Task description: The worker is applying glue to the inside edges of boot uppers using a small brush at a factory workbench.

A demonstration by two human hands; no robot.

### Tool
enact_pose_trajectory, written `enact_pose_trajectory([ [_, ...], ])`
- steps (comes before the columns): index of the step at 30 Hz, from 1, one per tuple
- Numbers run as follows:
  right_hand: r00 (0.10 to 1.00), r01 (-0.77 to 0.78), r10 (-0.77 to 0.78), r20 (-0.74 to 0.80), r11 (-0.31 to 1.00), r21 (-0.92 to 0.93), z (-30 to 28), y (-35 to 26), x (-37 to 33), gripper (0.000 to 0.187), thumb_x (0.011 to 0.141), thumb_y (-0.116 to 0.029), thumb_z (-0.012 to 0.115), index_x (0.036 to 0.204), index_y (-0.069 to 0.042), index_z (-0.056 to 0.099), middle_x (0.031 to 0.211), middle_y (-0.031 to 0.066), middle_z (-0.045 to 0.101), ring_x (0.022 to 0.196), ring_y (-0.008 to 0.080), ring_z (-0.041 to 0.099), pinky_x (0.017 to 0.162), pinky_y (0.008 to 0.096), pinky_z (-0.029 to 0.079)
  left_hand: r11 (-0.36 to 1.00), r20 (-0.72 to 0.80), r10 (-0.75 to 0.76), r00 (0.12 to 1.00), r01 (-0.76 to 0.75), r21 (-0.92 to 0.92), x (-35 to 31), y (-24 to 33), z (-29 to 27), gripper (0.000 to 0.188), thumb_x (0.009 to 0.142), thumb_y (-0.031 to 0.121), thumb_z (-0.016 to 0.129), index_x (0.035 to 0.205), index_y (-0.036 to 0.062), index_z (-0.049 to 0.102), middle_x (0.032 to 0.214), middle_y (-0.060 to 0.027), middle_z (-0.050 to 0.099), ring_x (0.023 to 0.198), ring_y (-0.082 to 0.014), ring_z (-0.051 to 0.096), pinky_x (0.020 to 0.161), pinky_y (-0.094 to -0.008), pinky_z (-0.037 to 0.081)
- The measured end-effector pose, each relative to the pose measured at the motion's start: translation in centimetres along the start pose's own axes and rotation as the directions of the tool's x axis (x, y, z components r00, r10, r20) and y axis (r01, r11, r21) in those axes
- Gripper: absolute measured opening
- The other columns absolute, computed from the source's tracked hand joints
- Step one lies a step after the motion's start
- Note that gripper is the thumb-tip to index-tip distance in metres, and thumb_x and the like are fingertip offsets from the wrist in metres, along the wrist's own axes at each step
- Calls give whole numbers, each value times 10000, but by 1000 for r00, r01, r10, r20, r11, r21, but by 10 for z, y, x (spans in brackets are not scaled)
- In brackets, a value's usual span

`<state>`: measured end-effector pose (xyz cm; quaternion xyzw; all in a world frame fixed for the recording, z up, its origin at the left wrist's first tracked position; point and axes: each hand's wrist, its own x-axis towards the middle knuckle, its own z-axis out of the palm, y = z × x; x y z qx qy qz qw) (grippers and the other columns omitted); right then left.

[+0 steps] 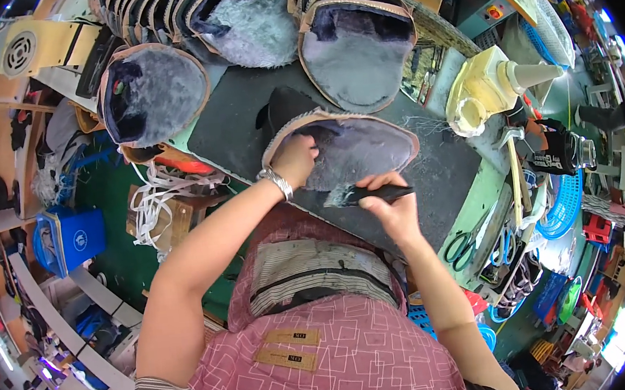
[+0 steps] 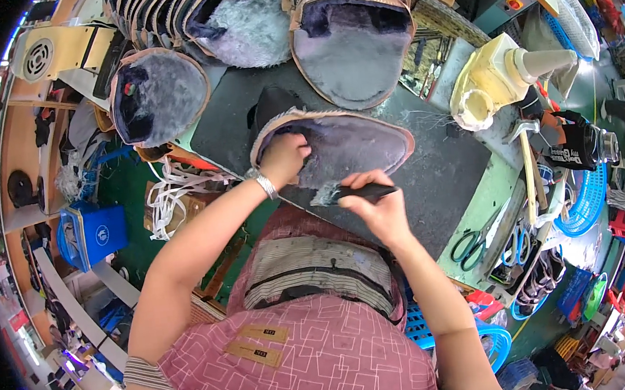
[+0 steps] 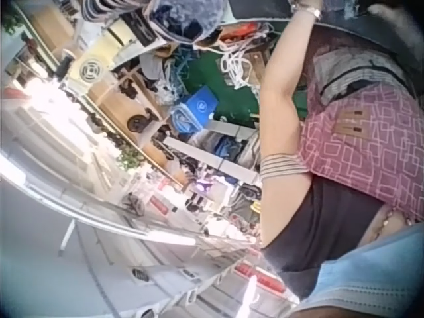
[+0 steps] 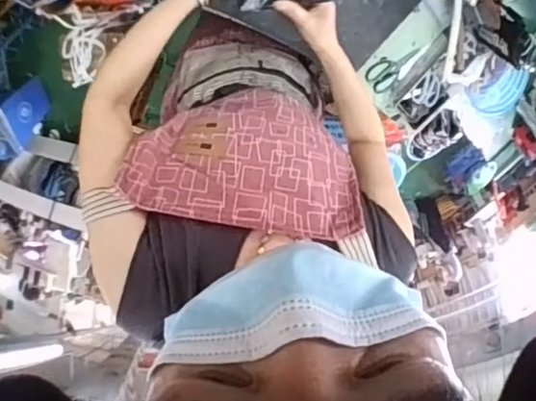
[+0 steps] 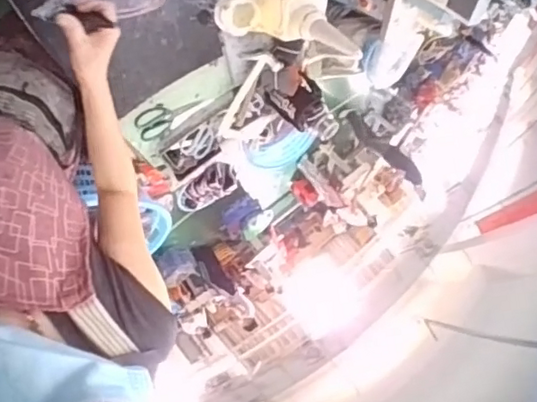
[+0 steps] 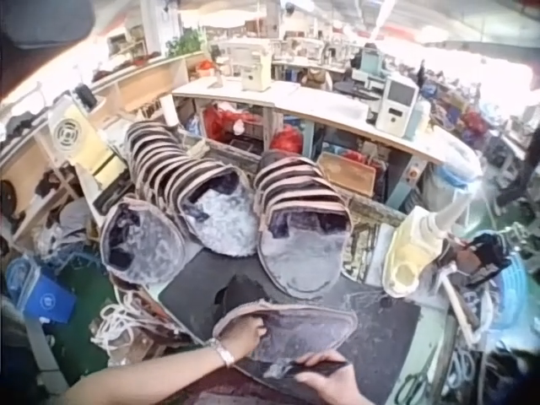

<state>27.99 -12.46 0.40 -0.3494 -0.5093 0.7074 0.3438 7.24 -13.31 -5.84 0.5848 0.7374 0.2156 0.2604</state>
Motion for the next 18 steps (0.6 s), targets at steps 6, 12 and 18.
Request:
enact_pose_trajectory([
  [6,905,335,-425,-11,728,-598,33,40,29,352,596,-179,790,731,-18,508,746,102,614,626,220,593,597,292,483,920,272,-324,906,369,-130,19,0,-1,216,718,197,623,669,-8,580,606,-158,564,536,-231,532,544,-361,402],
  [12,979,96,-183,-90,804,-588,49,44,10,282,642,-186,775,701,-24,551,662,87,618,564,148,587,549,269,478,854,187,-334,924,381,-355,8,-8,20,187,700,183,589,723,-2,571,633,-140,581,600,-236,560,582,-358,429],
  [18,949,124,-227,-220,908,-400,1,-75,31,131,748,-128,603,666,-49,540,635,12,546,600,93,495,558,233,403,982,7,170,985,-170,78,-66,28,-15,306,770,93,491,1065,10,512,1049,-182,520,973,-363,467,824,-431,386],
])
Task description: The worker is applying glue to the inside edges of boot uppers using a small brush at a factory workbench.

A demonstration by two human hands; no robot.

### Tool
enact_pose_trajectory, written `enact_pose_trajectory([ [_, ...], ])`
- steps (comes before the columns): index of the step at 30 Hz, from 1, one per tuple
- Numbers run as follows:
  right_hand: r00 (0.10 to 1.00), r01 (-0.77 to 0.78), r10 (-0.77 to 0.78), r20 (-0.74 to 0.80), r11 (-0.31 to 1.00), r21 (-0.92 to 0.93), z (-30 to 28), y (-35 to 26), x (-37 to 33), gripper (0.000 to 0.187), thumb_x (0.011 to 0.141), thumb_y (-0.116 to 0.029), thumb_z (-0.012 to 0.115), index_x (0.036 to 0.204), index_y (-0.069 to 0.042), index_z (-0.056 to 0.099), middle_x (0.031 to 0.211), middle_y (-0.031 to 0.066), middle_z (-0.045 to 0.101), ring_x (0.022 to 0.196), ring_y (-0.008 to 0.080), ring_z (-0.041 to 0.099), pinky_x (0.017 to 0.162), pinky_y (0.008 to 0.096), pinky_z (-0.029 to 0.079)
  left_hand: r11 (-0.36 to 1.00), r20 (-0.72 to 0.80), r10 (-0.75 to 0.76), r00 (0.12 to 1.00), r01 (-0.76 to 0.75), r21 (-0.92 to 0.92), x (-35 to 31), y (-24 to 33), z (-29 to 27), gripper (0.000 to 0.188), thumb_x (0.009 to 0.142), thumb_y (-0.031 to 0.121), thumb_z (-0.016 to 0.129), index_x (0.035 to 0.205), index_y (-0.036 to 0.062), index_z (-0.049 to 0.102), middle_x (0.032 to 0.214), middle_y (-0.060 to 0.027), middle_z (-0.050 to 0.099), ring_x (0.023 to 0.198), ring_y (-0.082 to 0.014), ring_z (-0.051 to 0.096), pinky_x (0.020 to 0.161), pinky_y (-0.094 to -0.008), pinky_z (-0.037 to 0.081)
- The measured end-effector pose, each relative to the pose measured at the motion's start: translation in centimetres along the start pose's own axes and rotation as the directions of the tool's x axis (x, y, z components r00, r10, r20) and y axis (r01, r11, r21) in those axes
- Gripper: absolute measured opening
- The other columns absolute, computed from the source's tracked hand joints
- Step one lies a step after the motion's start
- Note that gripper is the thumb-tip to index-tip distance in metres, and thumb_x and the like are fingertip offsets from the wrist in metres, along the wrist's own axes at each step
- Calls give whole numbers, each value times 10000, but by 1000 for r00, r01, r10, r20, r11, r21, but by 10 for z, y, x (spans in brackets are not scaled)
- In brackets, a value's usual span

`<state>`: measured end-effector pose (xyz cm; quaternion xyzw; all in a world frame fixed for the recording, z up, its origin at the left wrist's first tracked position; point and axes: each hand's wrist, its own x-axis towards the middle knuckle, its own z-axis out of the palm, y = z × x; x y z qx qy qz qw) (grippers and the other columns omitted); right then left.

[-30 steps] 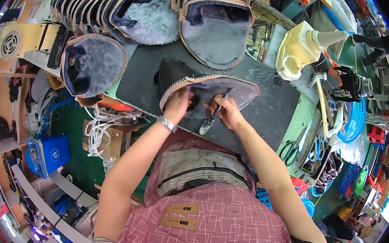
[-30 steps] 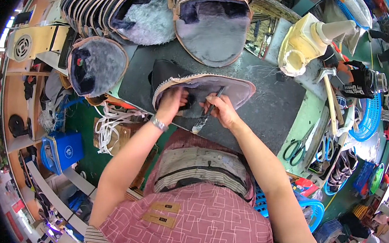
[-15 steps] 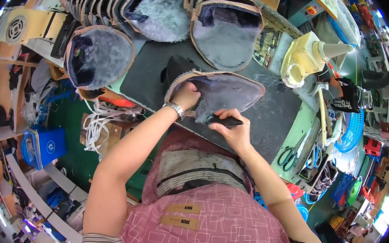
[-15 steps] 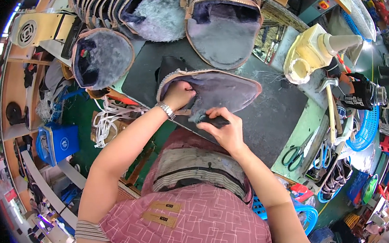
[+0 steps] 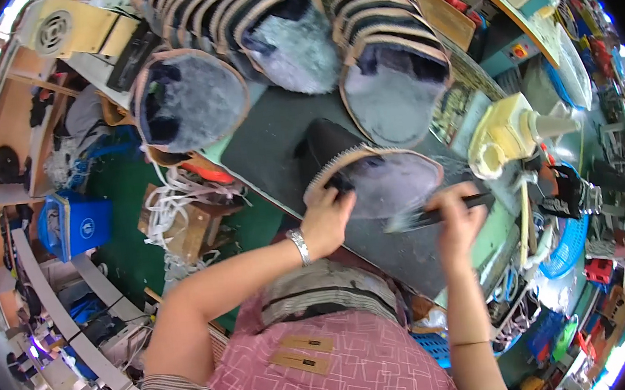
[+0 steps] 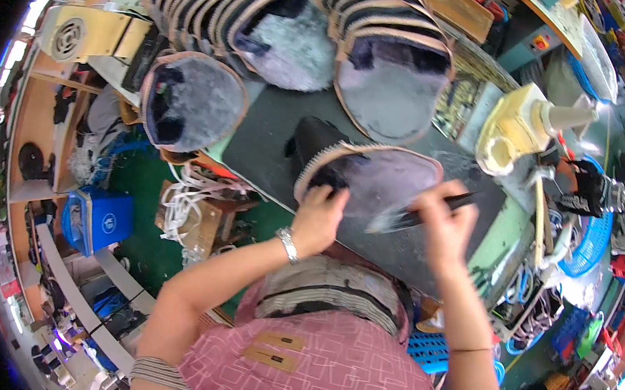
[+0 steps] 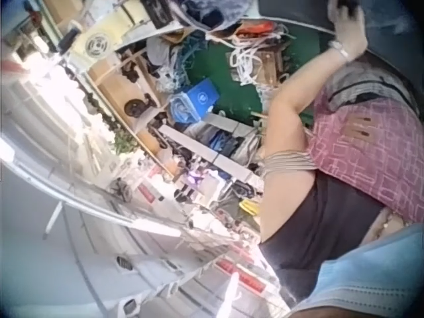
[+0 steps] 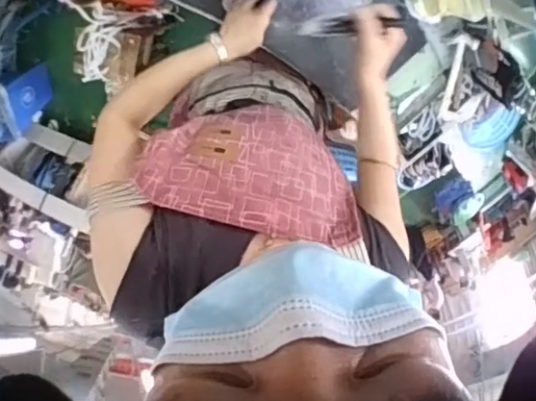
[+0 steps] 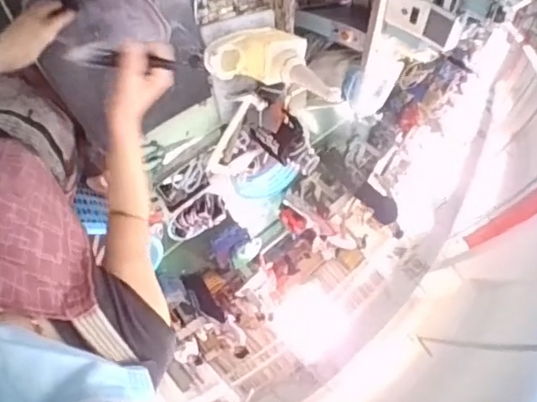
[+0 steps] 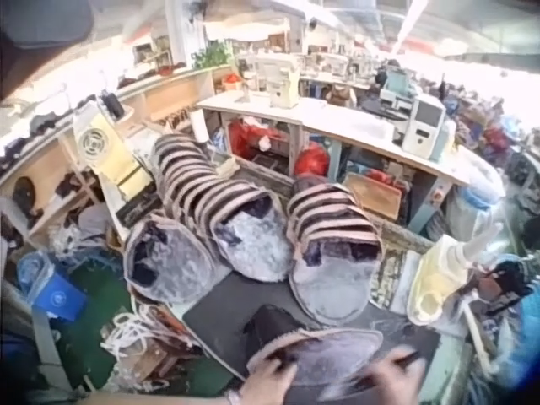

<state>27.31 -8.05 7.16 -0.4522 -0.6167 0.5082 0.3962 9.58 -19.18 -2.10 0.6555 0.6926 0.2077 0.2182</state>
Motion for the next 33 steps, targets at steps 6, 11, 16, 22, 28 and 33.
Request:
enact_pose_trajectory([
  [6,944,292,-303,130,586,-756,8,-26,141,317,730,-225,645,958,-48,515,755,95,572,700,188,562,638,323,438,961,-409,160,898,-47,273,33,-6,-53,424,726,120,527,1138,34,468,1194,-162,440,1083,-379,412,904,-448,360],
  [11,837,442,-364,408,12,-897,19,6,221,341,670,-252,682,920,-72,535,806,123,596,774,287,581,677,375,470,929,-432,-366,824,355,-109,63,-57,-87,329,718,94,548,1047,93,551,772,-210,599,726,-372,586,643,-464,456],
  [16,920,386,-75,385,-9,-923,40,3,235,108,726,-115,546,763,-85,643,761,114,636,726,246,636,594,382,517,779,-625,-338,704,582,234,8,-146,-192,289,728,65,541,1014,59,581,880,-184,605,790,-329,592,671,-423,467],
  [22,670,516,-447,592,-293,-805,57,38,246,127,674,-197,536,691,-90,602,683,42,574,713,194,521,598,329,389,280,-806,-338,486,870,407,5,-360,-189,555,880,265,503,1303,-20,284,1293,-189,373,1133,-340,413,887,-400,391],
  [28,744,630,-194,639,-116,-768,15,-10,172,150,649,-206,572,706,-68,591,686,35,575,726,196,533,576,319,374,442,-900,-34,435,814,377,55,-266,-183,616,877,419,458,1288,-20,326,1304,-198,369,1164,-346,393,953,-422,333],
  [33,819,565,-240,521,181,-805,34,21,90,144,638,-168,566,715,-48,541,701,64,567,725,215,528,619,326,396,788,-286,398,872,-485,-379,47,-73,-73,354,789,208,498,1036,-45,516,1145,-238,491,1055,-334,479,906,-472,352],
])
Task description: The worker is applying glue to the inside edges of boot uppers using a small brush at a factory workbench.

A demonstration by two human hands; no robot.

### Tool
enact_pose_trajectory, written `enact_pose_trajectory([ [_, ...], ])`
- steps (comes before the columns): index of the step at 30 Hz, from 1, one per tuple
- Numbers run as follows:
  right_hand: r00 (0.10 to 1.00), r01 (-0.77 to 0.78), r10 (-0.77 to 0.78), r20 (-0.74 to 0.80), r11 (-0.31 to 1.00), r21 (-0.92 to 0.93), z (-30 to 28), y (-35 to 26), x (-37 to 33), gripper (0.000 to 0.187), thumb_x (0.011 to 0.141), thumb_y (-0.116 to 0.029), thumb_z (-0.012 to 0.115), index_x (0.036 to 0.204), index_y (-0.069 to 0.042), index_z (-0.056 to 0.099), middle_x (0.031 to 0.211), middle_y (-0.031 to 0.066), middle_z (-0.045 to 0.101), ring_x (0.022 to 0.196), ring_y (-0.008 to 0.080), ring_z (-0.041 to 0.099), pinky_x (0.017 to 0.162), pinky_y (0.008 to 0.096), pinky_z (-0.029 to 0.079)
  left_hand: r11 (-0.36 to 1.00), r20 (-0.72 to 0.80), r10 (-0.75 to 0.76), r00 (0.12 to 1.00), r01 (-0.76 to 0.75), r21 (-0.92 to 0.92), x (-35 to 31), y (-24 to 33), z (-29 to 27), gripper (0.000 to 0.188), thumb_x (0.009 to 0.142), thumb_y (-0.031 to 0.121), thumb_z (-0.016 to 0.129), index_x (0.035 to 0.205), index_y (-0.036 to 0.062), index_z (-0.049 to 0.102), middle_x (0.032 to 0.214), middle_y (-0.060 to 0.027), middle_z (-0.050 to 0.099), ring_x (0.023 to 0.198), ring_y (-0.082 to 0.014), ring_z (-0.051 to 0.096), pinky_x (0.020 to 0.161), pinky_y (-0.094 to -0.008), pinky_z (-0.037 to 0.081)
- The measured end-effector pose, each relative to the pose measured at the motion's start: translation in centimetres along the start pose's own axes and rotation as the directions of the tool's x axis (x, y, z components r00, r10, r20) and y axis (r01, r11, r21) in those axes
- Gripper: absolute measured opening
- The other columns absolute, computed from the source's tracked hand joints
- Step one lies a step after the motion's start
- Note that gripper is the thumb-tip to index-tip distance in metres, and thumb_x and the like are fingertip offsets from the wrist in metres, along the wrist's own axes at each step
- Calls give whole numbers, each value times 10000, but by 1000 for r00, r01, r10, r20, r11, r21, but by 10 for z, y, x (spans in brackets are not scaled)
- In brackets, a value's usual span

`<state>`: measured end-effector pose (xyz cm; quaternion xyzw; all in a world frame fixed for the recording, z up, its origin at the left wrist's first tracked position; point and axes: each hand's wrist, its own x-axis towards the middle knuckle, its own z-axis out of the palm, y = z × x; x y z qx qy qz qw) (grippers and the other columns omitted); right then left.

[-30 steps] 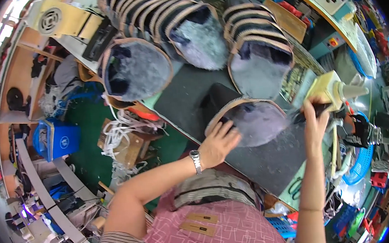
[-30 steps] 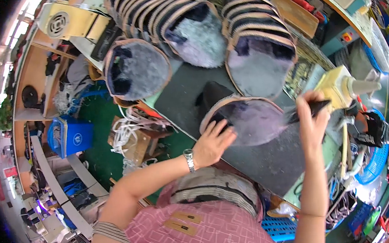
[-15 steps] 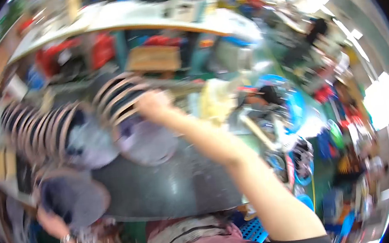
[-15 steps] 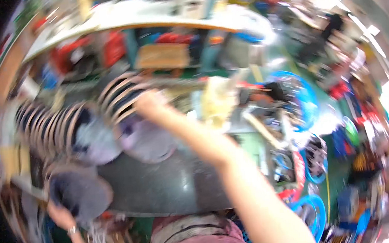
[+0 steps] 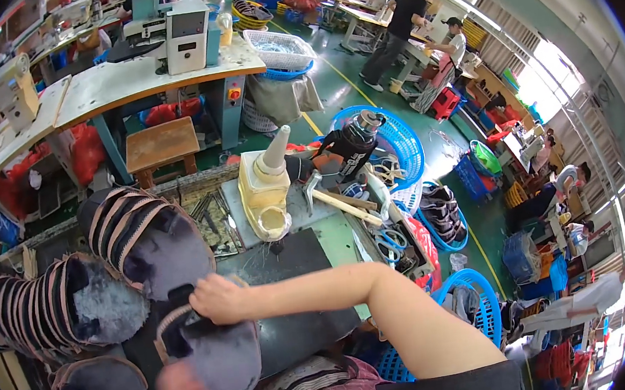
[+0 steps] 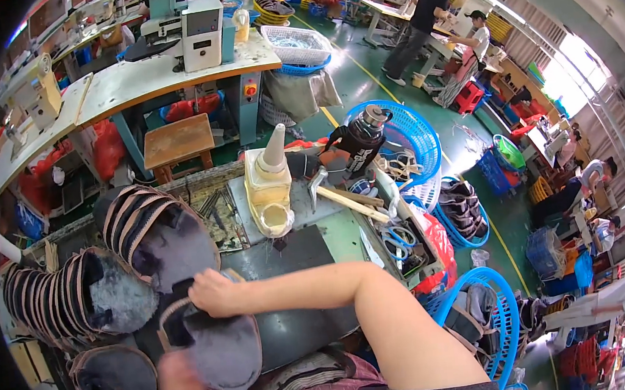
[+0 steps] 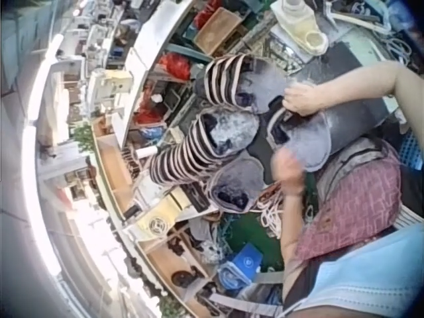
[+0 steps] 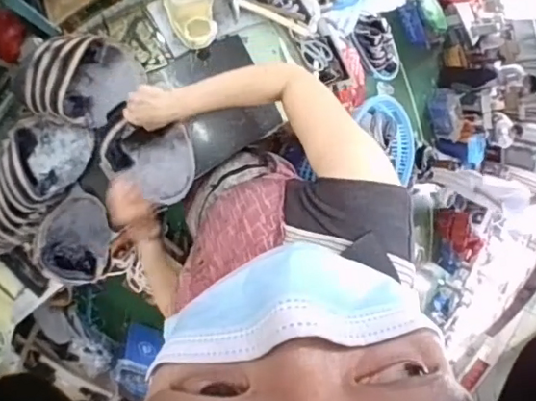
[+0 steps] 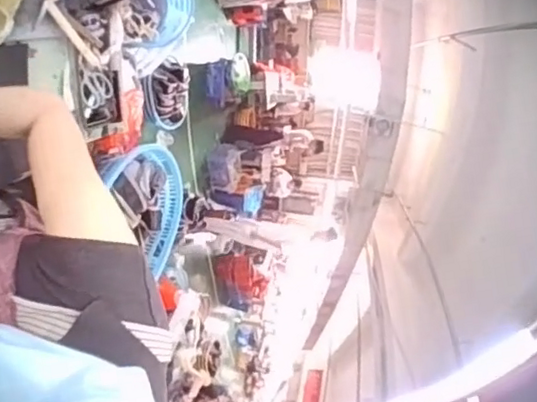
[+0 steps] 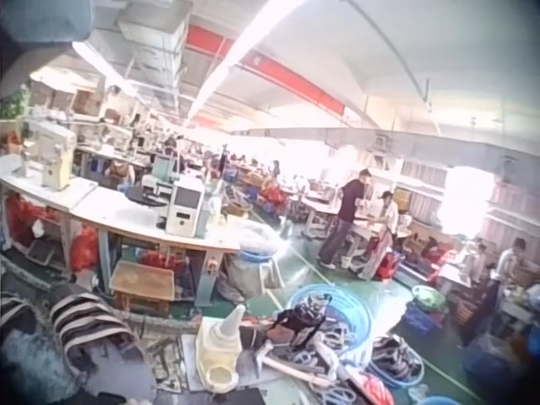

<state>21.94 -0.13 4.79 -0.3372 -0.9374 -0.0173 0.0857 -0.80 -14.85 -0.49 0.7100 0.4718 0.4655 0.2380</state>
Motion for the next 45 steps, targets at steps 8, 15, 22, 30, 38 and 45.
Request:
enact_pose_trajectory([
  [8,964,166,-121,-235,969,180,17,-12,-80,153,655,-173,566,721,-51,502,692,71,551,716,241,546,583,372,432,880,219,-260,941,137,455,-15,-8,151,676,677,215,676,1231,-2,354,1240,-232,386,1164,-427,322,1003,-477,243],
  [15,976,116,-145,163,978,174,66,4,-100,180,690,-184,579,817,-64,535,742,71,581,742,239,580,612,377,466,888,-65,-136,989,151,434,-22,13,170,484,667,203,692,1057,31,463,1058,-165,481,1004,-334,445,867,-427,357],
  [22,803,-581,328,497,615,533,57,16,-60,178,728,-246,588,791,-82,621,730,135,627,719,317,610,657,428,476,827,200,-63,978,-61,560,-19,32,166,378,719,189,627,1056,48,529,1024,-88,526,871,-260,483,695,-367,407],
  [30,705,-222,-109,701,905,364,48,18,-70,342,736,-246,571,1076,-226,607,893,133,632,844,318,597,728,411,478,864,-13,-66,998,64,499,-21,31,168,558,659,208,688,1118,35,422,1110,-153,457,930,-318,462,773,-428,396],
  [38,849,-229,488,201,-3,974,-20,100,-118,244,779,-142,604,979,-5,574,894,19,592,828,95,533,750,243,421,608,145,-414,899,154,779,12,42,175,363,715,217,600,993,-8,539,1074,-183,519,858,-263,551,610,-312,495],
  [45,678,-477,728,-103,543,691,-4,167,-121,168,796,-151,598,817,16,600,589,66,578,520,100,540,515,246,429,396,278,-342,897,-131,909,13,22,183,137,772,110,493,811,17,586,857,-207,606,628,-197,602,511,-253,495],
])
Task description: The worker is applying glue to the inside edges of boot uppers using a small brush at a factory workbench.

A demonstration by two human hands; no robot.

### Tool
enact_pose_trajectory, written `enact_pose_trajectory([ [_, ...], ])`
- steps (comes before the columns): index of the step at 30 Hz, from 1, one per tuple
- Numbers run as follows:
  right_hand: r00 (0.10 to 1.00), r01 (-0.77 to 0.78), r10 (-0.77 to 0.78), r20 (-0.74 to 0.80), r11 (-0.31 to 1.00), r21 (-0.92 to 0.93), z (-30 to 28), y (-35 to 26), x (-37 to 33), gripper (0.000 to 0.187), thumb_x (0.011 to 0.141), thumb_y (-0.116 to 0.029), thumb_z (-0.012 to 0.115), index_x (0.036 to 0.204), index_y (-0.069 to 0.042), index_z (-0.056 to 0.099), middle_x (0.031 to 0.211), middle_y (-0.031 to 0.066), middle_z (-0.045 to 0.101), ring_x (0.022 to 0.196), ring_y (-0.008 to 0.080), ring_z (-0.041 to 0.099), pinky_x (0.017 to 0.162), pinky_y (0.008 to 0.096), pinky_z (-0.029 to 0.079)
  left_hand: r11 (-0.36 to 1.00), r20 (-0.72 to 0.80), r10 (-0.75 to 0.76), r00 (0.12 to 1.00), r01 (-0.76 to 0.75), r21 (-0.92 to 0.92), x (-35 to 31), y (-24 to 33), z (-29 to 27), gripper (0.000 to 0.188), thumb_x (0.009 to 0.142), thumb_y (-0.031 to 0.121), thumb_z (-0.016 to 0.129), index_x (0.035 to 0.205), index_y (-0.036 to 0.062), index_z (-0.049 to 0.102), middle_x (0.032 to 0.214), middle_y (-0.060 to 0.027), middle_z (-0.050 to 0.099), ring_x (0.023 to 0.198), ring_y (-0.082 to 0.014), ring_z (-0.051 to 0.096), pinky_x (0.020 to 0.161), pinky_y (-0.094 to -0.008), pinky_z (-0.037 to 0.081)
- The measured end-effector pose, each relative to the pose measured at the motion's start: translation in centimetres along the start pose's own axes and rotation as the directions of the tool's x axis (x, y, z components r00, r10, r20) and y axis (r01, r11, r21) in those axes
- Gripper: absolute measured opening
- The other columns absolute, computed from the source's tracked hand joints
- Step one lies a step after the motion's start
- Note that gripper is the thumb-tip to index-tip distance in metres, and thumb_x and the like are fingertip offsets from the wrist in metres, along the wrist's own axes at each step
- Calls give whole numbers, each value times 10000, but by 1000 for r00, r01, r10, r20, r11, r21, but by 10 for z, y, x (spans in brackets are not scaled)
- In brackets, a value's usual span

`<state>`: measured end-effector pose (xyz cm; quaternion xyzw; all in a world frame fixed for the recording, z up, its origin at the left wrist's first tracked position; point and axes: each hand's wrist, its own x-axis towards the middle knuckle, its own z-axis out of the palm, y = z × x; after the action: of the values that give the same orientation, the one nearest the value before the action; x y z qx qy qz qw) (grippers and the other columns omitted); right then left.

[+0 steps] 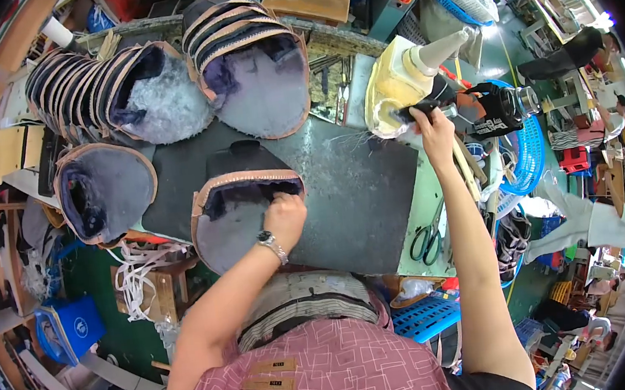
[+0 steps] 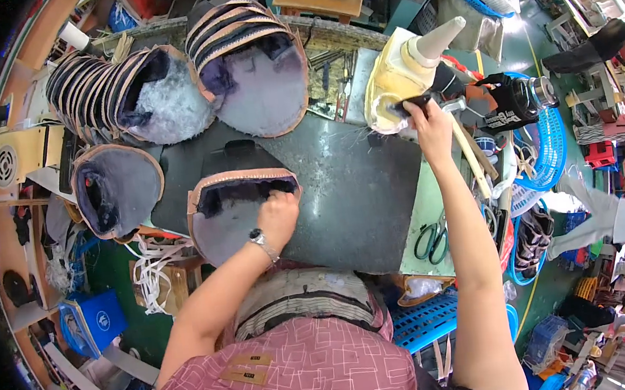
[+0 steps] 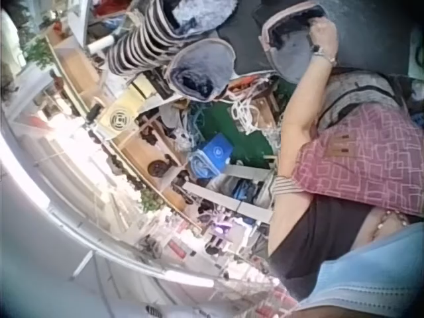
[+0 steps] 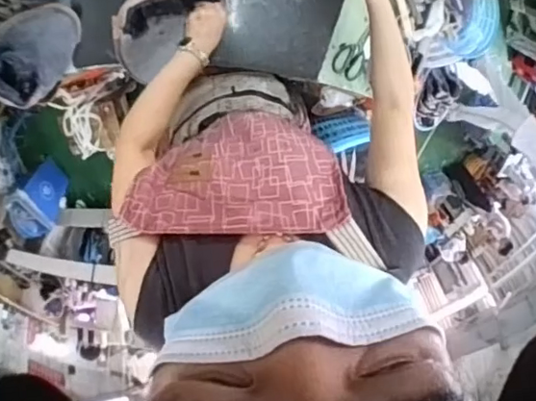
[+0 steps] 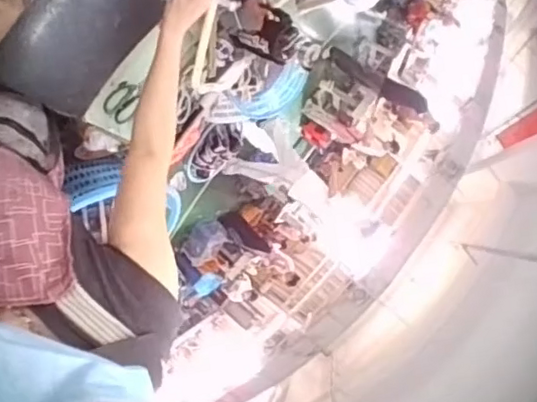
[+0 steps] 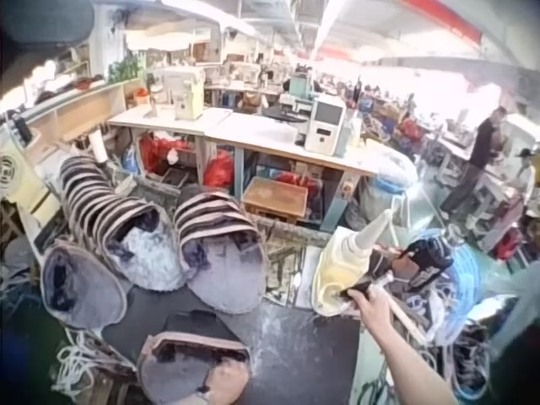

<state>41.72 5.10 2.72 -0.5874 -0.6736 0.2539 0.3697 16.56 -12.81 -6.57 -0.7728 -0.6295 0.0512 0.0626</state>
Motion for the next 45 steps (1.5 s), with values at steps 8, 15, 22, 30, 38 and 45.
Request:
enact_pose_trajectory([
  [8,879,-414,476,-17,781,468,-8,74,7,236,844,-261,572,739,-62,502,565,40,551,403,100,492,383,207,401,310,146,-394,907,280,-909,9,-49,9,250,793,219,573,854,-20,610,715,-184,602,637,-261,601,608,-316,444],
  [15,779,-174,-38,626,946,273,87,-66,-124,232,668,-102,710,824,-40,550,798,54,591,695,162,576,636,289,487,349,129,-416,900,289,-891,6,-52,3,213,767,199,563,773,-10,601,727,-185,596,687,-328,588,606,-380,442],
  [22,908,74,-153,391,975,209,130,-52,-171,263,651,-202,728,695,-57,513,612,77,543,515,206,535,494,314,442,413,7,-476,879,230,-881,3,-33,0,176,789,180,574,802,8,611,669,-171,587,591,-310,593,534,-350,453],
  [30,915,-404,328,237,761,507,66,-46,-157,100,785,-114,593,779,-32,536,698,36,571,539,90,494,481,220,422,729,-93,-177,980,67,-682,-2,-25,-18,396,752,72,489,1139,12,430,1106,-155,462,983,-313,467,807,-379,404],
  [38,969,-212,85,230,761,613,84,-72,-138,100,764,-12,611,798,-13,517,823,65,576,717,107,527,601,245,453,532,140,-219,966,239,-813,52,-56,5,213,821,185,497,902,20,603,877,-199,599,847,-345,572,736,-429,443],
  [45,837,393,-435,331,900,189,139,-57,-124,242,624,-112,713,777,-50,536,775,88,586,738,257,577,664,337,475,467,354,-256,900,436,-769,62,-59,-1,287,783,268,554,923,24,608,956,-200,596,932,-346,558,806,-411,432],
])
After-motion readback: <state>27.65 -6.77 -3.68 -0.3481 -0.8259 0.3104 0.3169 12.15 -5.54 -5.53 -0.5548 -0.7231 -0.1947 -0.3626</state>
